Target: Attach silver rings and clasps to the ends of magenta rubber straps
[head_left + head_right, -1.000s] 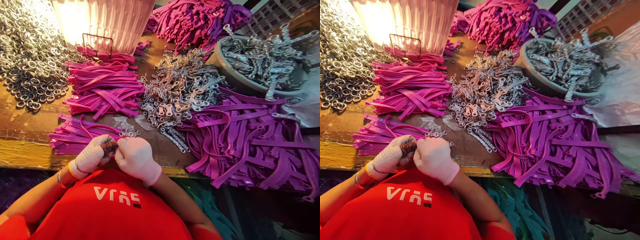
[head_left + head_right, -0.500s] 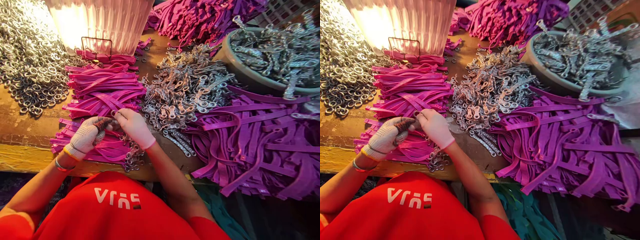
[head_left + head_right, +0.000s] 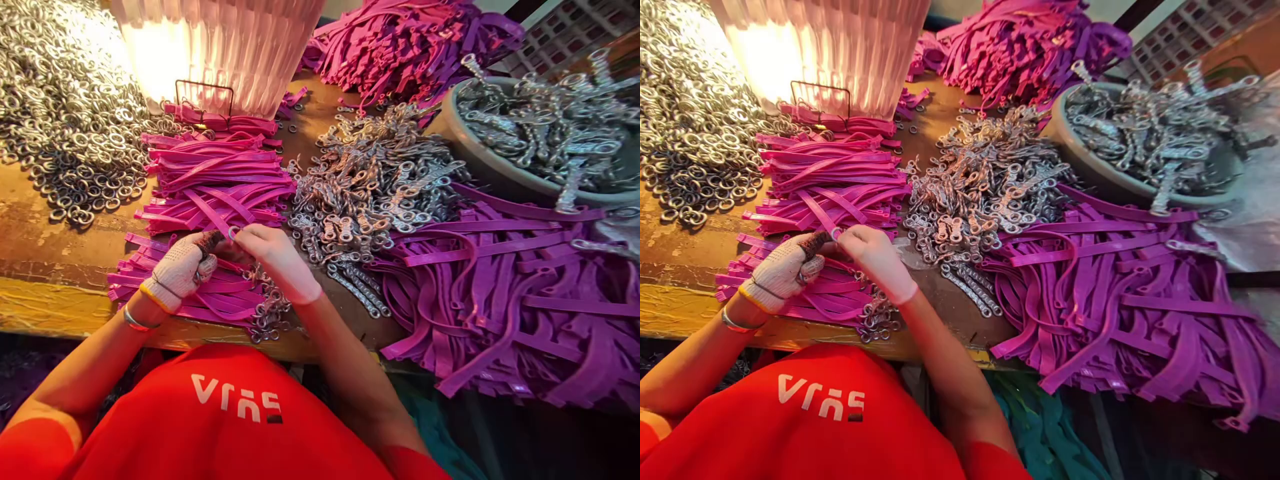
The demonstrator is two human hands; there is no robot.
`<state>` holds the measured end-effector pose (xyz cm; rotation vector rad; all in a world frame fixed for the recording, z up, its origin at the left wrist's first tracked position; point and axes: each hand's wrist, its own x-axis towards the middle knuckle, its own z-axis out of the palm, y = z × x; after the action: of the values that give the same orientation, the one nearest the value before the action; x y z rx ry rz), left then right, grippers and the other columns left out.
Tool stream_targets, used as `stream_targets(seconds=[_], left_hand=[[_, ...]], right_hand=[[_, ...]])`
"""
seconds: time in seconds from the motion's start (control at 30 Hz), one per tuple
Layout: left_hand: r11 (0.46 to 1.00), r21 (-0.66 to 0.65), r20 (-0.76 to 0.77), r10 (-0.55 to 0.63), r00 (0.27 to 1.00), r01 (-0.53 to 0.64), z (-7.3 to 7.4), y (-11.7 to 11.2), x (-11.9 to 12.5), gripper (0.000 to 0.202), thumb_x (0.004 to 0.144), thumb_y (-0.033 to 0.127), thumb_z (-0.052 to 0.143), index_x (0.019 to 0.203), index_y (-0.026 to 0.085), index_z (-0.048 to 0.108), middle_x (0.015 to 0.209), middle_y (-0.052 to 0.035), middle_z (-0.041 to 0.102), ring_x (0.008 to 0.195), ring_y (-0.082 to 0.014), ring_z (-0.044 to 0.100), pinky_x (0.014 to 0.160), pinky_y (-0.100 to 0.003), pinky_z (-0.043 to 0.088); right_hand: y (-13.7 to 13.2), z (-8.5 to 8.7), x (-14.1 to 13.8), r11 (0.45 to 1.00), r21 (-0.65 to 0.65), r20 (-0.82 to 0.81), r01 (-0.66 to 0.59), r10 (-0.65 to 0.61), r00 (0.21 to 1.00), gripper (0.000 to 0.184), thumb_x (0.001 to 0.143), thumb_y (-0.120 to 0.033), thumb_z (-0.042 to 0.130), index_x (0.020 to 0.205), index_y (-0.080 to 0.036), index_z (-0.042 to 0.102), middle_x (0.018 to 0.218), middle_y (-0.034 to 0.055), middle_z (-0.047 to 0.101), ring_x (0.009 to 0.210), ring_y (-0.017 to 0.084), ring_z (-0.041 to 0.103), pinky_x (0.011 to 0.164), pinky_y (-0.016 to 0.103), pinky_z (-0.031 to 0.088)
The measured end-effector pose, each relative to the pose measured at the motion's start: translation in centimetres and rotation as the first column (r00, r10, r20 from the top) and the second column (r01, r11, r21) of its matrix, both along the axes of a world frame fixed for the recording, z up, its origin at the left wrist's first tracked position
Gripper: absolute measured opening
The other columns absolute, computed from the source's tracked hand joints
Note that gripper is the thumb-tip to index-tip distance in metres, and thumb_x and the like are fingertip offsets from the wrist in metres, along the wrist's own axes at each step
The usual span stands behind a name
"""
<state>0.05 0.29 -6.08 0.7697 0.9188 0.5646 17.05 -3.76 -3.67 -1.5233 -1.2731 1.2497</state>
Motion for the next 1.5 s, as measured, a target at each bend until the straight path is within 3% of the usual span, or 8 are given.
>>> stream_targets(seconds=[0.23,0.43,0.63,0.9,1.0,1.1,1.3,1.5], left_hand=[[0.938,-0.317,0.12,0.185,0.975,-0.139,2.3,1.9,-1.7,0.031,0.106,0.021,0.04,0.098,0.008,0.067,0.048,0.0051,0.045,0.033,-0.0028,0.02,0.031,-0.013,0.015],[0.933,-0.286,0.105,0.257,0.961,-0.218,3.5,1.5,-2.8,0.034,0.103,0.011,0.031,0.096,0.012,0.064,0.053,0.0039,0.05,0.033,-0.0031,0.025,0.031,-0.012,0.016],[0.997,0.068,-0.006,0.038,0.999,-0.038,3.3,-2.5,-2.7,0.023,0.098,0.031,0.056,0.082,0.015,0.059,0.061,0.004,0.051,0.036,-0.0029,0.028,0.033,-0.015,0.021],[0.946,0.268,-0.196,-0.133,0.972,0.183,3.6,-5.2,-2.8,0.04,0.098,0.047,0.055,0.071,0.018,0.048,0.056,0.0051,0.042,0.044,-0.0061,0.03,0.04,-0.02,0.022],[0.849,0.432,-0.345,-0.155,0.926,0.303,3.7,-5.0,-2.7,0.037,0.097,0.044,0.055,0.073,0.017,0.052,0.058,0.0042,0.045,0.05,-0.0081,0.035,0.045,-0.021,0.027],[0.626,0.637,-0.509,-0.097,0.855,0.45,3.5,-4.8,-2.7,0.03,0.096,0.034,0.055,0.072,0.016,0.057,0.065,0.0012,0.054,0.061,-0.0107,0.044,0.054,-0.022,0.033],[0.404,0.608,-0.701,-0.131,0.701,0.683,1.4,-4.7,-2.8,0.014,0.083,0.011,0.05,0.079,0.016,0.061,0.073,-0.0031,0.067,0.062,-0.015,0.054,0.06,-0.026,0.038],[0.513,0.652,-0.572,-0.148,0.806,0.558,0.2,-5.3,-2.8,0.024,0.097,0.03,0.049,0.088,0.016,0.067,0.082,-0.0037,0.072,0.074,-0.0173,0.063,0.068,-0.026,0.045]], right_hand=[[-10.4,2.5,0.6,0.929,0.004,0.253,-0.37,0.357,0.899,0.03,0.1,-0.022,0.05,0.07,-0.021,0.058,0.082,-0.0002,0.063,0.081,0.015,0.056,0.077,0.028,0.043],[-12.1,1.0,0.2,0.789,-0.052,0.22,-0.612,0.607,0.763,0.019,0.099,-0.018,0.055,0.089,-0.023,0.071,0.093,0.0003,0.073,0.092,0.015,0.065,0.083,0.025,0.049],[-7.5,0.9,-1.0,0.93,0.259,0.444,-0.26,0.124,0.887,0.027,0.103,-0.027,0.051,0.124,-0.024,0.067,0.112,0.0054,0.076,0.101,0.019,0.069,0.093,0.03,0.05],[-6.0,1.9,-2.9,0.916,0.173,0.85,-0.363,0.047,0.524,0.027,0.101,-0.02,0.046,0.118,-0.017,0.067,0.095,0.0083,0.071,0.083,0.022,0.063,0.072,0.033,0.041],[-6.7,1.5,-3.1,0.907,0.181,0.936,-0.381,-0.04,0.351,0.027,0.101,-0.02,0.045,0.112,-0.016,0.068,0.082,0.0082,0.067,0.072,0.023,0.057,0.064,0.036,0.031],[-7.1,0.4,-3.0,0.888,0.241,0.951,-0.392,-0.136,0.278,0.027,0.101,-0.019,0.042,0.112,-0.014,0.067,0.076,0.0073,0.065,0.067,0.022,0.052,0.062,0.037,0.026],[-7.5,-1.2,-2.5,0.926,0.198,0.923,-0.32,-0.066,0.379,0.026,0.102,-0.021,0.043,0.115,-0.017,0.065,0.083,0.0073,0.068,0.073,0.022,0.058,0.066,0.035,0.034],[-7.5,1.0,-1.8,0.951,-0.035,0.817,-0.306,0.204,0.54,0.041,0.096,-0.027,0.056,0.136,-0.017,0.053,0.111,0.0092,0.074,0.098,0.023,0.068,0.079,0.031,0.046]])
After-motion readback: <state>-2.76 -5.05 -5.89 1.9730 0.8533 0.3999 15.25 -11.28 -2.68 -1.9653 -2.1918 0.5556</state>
